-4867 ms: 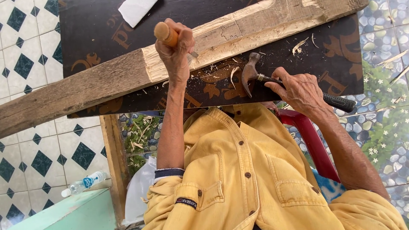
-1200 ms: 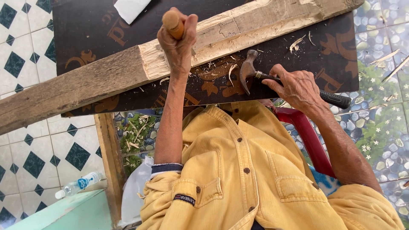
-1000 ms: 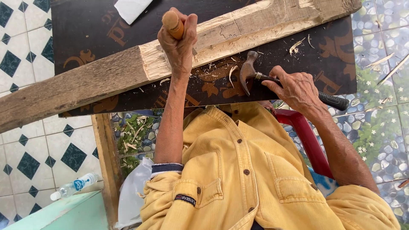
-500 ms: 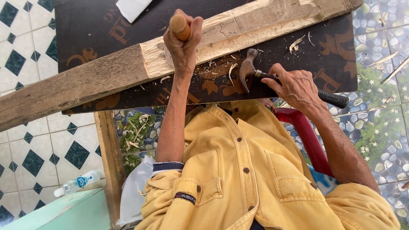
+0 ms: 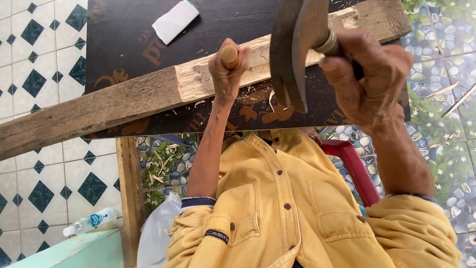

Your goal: A person uses a hammer and chisel to carve a rectangular recess into a wooden plank on a workbench.

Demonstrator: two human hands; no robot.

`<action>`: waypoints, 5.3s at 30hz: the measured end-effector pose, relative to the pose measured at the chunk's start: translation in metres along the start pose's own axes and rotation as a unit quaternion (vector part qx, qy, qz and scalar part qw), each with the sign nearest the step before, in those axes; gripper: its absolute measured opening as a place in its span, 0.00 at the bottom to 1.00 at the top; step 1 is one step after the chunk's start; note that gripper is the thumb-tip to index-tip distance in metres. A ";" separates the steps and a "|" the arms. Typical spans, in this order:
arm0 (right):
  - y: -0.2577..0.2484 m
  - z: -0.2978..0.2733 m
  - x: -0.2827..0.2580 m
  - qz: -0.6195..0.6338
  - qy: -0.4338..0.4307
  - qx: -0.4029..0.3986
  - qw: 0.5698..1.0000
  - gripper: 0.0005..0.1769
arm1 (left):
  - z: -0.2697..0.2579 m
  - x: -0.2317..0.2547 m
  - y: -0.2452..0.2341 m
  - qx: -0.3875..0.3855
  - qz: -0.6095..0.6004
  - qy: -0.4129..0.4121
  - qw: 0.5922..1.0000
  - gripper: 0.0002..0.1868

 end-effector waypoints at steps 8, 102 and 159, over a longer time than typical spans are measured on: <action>0.023 0.024 0.001 -0.166 -0.011 -0.280 0.946 0.16 | -0.012 0.003 -0.001 -0.020 0.054 0.016 0.998 0.22; 0.044 -0.164 0.089 -0.230 0.275 -0.386 0.850 0.18 | 0.033 -0.009 -0.036 0.088 -0.172 -0.040 0.980 0.28; 0.047 -0.165 0.087 -0.264 0.227 -0.359 0.866 0.18 | 0.015 0.043 -0.012 0.044 -0.049 -0.021 0.998 0.15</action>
Point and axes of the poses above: each hand's wrist, its own z-axis towards the middle knuckle, its own y-axis out of the palm, x = y × z, the point moved 3 cm from there along z, towards the middle knuckle, and after that the axes turned 2 degrees about x, right-handed, at the moved point
